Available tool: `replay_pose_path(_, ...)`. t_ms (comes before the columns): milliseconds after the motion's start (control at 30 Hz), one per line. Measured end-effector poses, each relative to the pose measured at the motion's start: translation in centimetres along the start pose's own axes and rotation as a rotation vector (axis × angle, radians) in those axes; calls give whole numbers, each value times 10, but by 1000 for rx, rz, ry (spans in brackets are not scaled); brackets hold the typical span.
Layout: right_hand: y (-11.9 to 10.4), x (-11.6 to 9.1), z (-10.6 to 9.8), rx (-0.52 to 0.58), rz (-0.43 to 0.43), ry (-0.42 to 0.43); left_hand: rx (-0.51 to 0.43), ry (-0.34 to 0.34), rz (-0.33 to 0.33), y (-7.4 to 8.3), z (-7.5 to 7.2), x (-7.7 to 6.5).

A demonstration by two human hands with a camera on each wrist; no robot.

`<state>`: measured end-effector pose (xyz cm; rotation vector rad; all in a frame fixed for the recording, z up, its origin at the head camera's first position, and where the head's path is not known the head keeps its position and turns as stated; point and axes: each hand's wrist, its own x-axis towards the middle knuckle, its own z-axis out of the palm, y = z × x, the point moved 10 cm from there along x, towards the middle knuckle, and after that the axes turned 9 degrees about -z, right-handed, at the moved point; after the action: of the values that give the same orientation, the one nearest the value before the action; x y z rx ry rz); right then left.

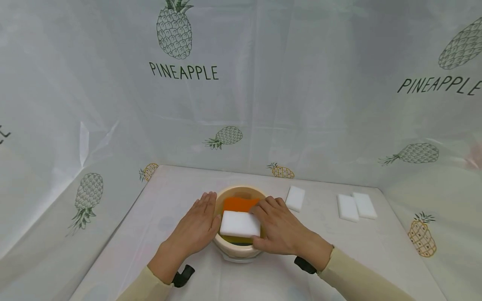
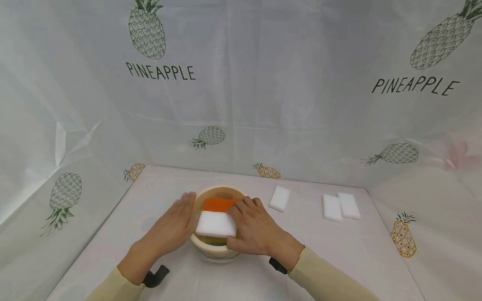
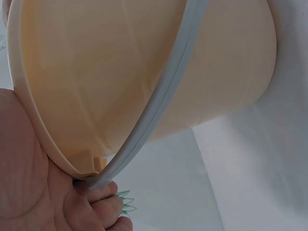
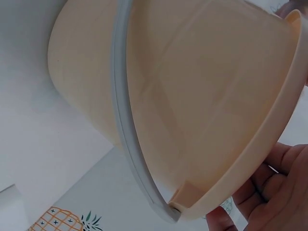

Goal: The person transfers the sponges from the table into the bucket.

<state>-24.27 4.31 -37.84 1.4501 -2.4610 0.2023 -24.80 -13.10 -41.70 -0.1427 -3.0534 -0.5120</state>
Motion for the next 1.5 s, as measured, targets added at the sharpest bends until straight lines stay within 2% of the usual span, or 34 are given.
replay_pose_path(767, 3, -2, 3, -8, -6, 5, -12, -1, 26, 1, 1, -1)
replay_pose_path(1300, 3, -5, 3, 3, 2, 22, -8, -6, 16, 1, 1, 0)
replay_pose_path(1500, 8, -10, -1, -32, 35, 70, -12, -5, 20, 1, 0, -1)
